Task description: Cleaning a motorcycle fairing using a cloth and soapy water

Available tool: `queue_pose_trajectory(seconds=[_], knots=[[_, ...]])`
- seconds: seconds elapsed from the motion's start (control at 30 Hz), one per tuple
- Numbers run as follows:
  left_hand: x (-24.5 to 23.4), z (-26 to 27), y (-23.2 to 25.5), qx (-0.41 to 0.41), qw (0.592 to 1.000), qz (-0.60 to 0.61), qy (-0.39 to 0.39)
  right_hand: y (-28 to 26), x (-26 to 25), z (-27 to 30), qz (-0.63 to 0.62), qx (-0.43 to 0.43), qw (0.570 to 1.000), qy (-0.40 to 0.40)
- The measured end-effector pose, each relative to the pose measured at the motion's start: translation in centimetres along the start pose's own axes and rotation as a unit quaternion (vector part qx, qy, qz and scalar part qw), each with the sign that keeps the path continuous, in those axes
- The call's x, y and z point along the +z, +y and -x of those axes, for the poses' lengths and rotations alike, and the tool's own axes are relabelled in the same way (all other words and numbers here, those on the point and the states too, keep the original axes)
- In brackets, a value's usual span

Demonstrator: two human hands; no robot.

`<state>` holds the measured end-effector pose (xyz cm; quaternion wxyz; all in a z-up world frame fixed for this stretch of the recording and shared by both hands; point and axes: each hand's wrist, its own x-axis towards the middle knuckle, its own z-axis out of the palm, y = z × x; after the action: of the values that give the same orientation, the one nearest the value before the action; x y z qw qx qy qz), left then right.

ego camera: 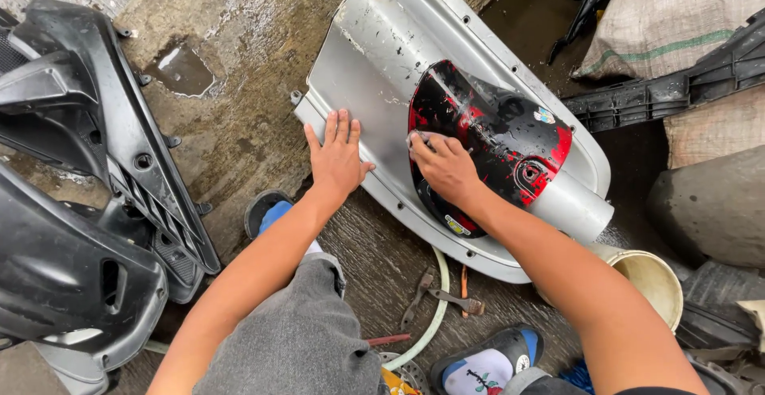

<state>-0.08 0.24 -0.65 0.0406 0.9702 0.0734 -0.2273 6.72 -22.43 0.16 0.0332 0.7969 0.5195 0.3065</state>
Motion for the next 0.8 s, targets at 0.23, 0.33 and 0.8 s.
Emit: queue_pose_trajectory(seconds=[0.23, 0.33, 0.8], knots=[[1.1, -0.3, -0.5, 0.013, 0.999, 0.005, 0.037, 3.2, -1.4, -4.4, -0.021, 0.019, 0.999, 0.029], [0.4, -0.2, -0.3, 0.017, 0.999, 0.007, 0.04, 2.4, -2.0, -4.3, -0.014, 0.032, 0.999, 0.03], [-0.1, 0.5, -0.3, 0.004, 1.0, -0.01, 0.02, 0.4, -2.0, 2.4, -0.087, -0.012, 0.987, -0.133]])
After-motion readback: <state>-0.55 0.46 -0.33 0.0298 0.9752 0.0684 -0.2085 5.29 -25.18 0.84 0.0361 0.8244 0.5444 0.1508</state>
